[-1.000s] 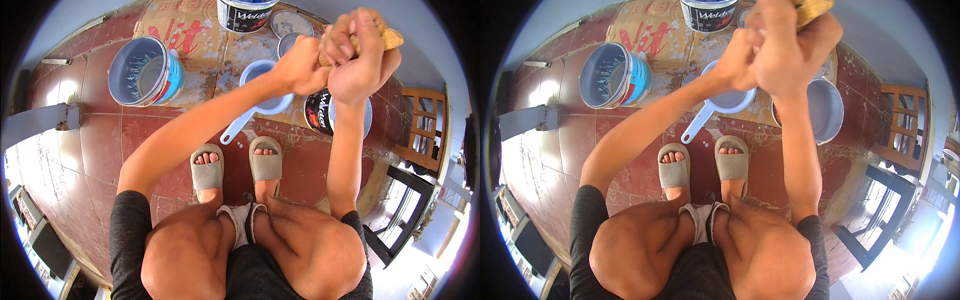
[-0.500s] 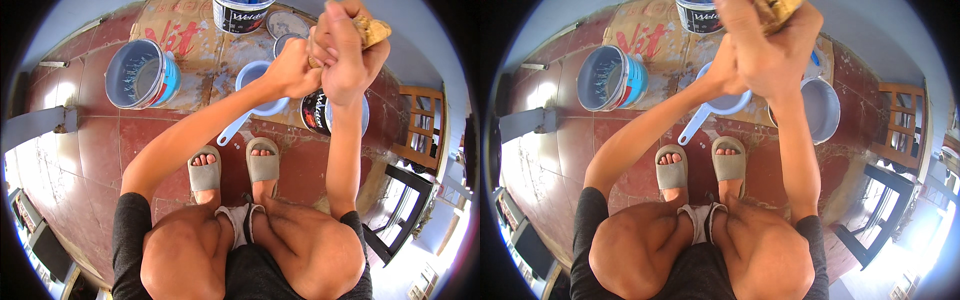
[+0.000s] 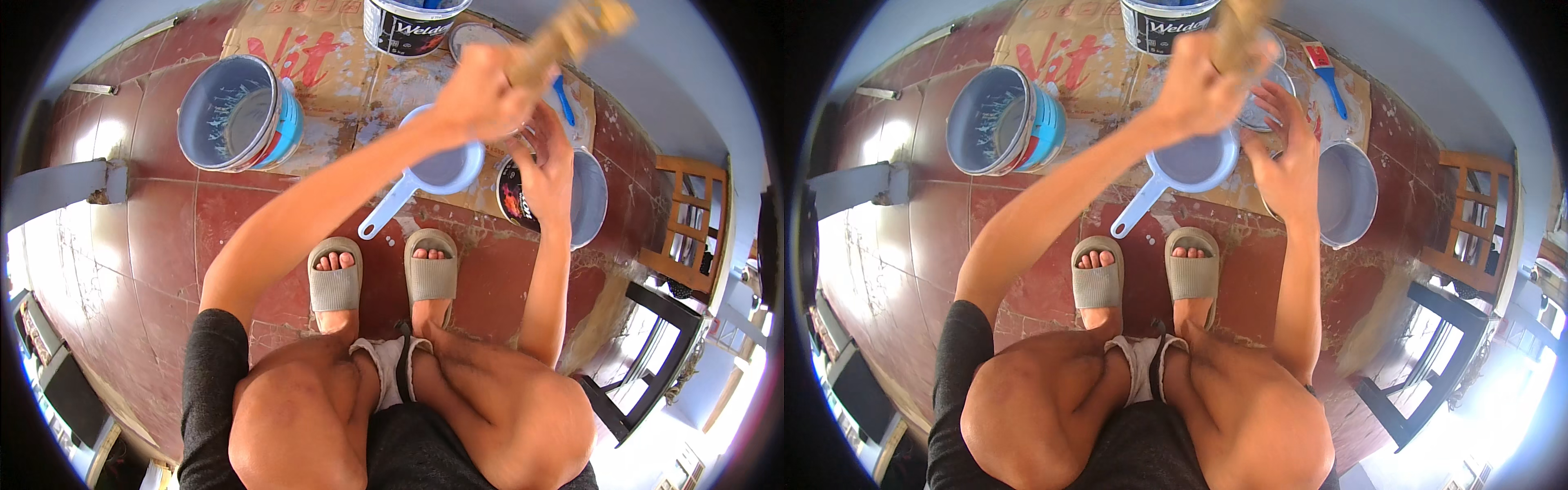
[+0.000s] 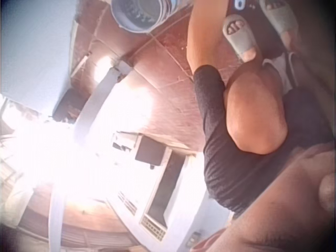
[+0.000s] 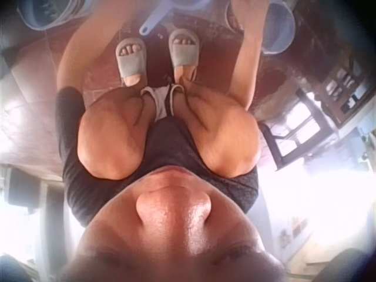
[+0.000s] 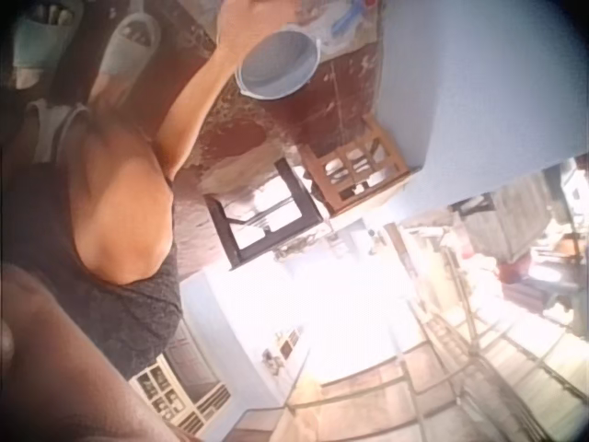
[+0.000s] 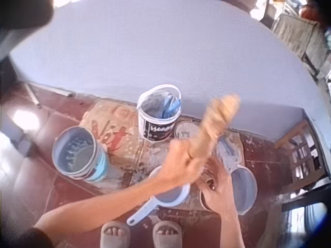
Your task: The person stirs light blue paint in a small plastic container using a wooden stick. They then scrape paint from a lid into the container and use a small brush to transfer more paint from a larger bucket into the same container.
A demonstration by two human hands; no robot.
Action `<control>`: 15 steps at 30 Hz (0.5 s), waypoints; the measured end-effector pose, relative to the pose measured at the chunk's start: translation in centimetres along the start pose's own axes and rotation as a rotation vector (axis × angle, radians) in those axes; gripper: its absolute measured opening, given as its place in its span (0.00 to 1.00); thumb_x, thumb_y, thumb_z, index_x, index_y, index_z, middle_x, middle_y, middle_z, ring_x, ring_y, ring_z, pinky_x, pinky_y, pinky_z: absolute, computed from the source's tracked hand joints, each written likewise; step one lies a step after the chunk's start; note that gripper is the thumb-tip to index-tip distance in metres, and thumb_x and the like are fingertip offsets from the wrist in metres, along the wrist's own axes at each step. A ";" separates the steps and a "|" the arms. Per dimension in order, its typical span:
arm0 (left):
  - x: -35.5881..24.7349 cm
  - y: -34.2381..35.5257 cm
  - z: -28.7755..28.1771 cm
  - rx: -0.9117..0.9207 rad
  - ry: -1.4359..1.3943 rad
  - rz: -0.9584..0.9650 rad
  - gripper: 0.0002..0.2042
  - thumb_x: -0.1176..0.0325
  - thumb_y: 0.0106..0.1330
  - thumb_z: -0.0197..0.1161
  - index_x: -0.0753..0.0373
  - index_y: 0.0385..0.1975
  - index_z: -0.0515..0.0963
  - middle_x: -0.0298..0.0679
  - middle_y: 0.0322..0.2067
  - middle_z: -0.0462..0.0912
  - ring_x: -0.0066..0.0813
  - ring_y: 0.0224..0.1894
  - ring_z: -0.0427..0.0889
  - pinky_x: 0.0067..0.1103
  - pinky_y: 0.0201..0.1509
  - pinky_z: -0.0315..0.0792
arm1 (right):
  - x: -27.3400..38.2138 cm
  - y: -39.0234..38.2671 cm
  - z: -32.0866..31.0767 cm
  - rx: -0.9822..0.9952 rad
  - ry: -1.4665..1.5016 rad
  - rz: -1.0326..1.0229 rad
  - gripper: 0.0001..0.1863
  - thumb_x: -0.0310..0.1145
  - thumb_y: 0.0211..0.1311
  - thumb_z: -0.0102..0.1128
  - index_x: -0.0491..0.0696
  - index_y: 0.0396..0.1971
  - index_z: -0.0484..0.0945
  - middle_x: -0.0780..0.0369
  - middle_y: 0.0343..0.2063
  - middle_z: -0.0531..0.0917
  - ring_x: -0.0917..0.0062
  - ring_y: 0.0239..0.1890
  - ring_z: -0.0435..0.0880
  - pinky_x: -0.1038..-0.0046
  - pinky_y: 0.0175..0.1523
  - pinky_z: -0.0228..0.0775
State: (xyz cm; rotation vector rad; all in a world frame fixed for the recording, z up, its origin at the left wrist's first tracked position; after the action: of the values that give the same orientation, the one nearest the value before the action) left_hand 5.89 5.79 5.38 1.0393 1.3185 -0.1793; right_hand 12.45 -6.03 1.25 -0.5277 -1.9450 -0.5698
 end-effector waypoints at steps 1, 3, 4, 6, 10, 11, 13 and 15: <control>-0.7 -0.6 1.4 0.044 -0.072 -0.007 0.09 0.69 0.58 0.58 0.67 0.20 0.75 0.47 0.17 0.77 0.45 0.18 0.76 0.33 0.24 0.71 | 0.1 -0.4 0.1 0.004 0.007 -0.027 0.30 0.25 0.53 0.51 0.37 0.59 0.66 0.51 0.57 0.74 0.68 0.59 0.73 0.69 0.65 0.61; -1.4 -1.7 2.7 0.104 -0.142 -0.013 0.11 0.65 0.60 0.60 0.67 0.21 0.75 0.45 0.15 0.76 0.39 0.17 0.75 0.31 0.23 0.70 | 1.4 -0.6 0.4 0.005 0.238 -0.092 0.32 0.30 0.56 0.52 0.36 0.63 0.61 0.50 0.60 0.70 0.66 0.63 0.69 0.68 0.68 0.56; -1.6 -2.2 3.0 0.117 -0.150 -0.007 0.14 0.62 0.62 0.61 0.67 0.22 0.75 0.42 0.14 0.74 0.32 0.17 0.74 0.28 0.22 0.70 | 2.2 -0.6 0.4 0.004 0.354 -0.126 0.34 0.33 0.58 0.52 0.35 0.64 0.58 0.49 0.62 0.68 0.65 0.65 0.67 0.67 0.69 0.54; -1.6 -2.5 3.2 0.136 -0.175 -0.086 0.15 0.59 0.65 0.63 0.67 0.27 0.75 0.40 0.17 0.74 0.24 0.21 0.74 0.26 0.26 0.70 | 3.6 -1.3 -0.2 0.012 0.332 -0.219 0.39 0.34 0.55 0.53 0.32 0.66 0.53 0.48 0.63 0.65 0.62 0.66 0.64 0.64 0.69 0.53; -1.6 -3.2 3.5 0.070 -0.384 -0.185 0.14 0.58 0.67 0.59 0.65 0.38 0.73 0.44 0.33 0.78 0.38 0.34 0.76 0.29 0.40 0.72 | 5.2 -2.3 -0.8 -0.030 0.221 -0.354 0.43 0.37 0.55 0.53 0.30 0.67 0.48 0.44 0.65 0.60 0.57 0.68 0.60 0.60 0.70 0.50; -1.8 -3.5 3.0 0.032 -0.463 -0.146 0.13 0.59 0.68 0.57 0.64 0.39 0.72 0.45 0.36 0.77 0.45 0.36 0.76 0.30 0.43 0.72 | 5.9 -2.1 -0.6 -0.017 0.199 -0.391 0.43 0.37 0.55 0.53 0.30 0.67 0.47 0.44 0.65 0.59 0.57 0.69 0.59 0.59 0.71 0.49; -1.7 -4.0 3.5 0.174 -0.695 -0.141 0.13 0.58 0.71 0.54 0.62 0.44 0.70 0.43 0.42 0.73 0.43 0.44 0.72 0.31 0.51 0.67 | 6.3 -2.0 -0.2 -0.069 0.106 -0.358 0.39 0.33 0.58 0.54 0.32 0.66 0.51 0.44 0.65 0.60 0.56 0.68 0.59 0.59 0.71 0.50; -1.7 -4.5 3.8 0.339 -0.631 -0.114 0.12 0.61 0.70 0.56 0.61 0.46 0.73 0.43 0.45 0.70 0.40 0.51 0.68 0.32 0.59 0.59 | 5.8 -1.3 0.0 -0.090 0.135 -0.359 0.34 0.30 0.61 0.54 0.34 0.65 0.55 0.46 0.66 0.60 0.58 0.68 0.60 0.60 0.70 0.52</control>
State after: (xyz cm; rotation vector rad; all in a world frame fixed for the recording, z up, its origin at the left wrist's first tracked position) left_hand 5.11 -0.17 4.11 1.0679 0.7803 -0.7733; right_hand 9.33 -6.38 6.32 -0.1868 -1.9007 -0.9003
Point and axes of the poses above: each hand's wrist, its own y-axis towards the middle knuckle, its own z-axis out of the palm, x = y × z, the point moved 10 cm from there along y, towards the middle knuckle
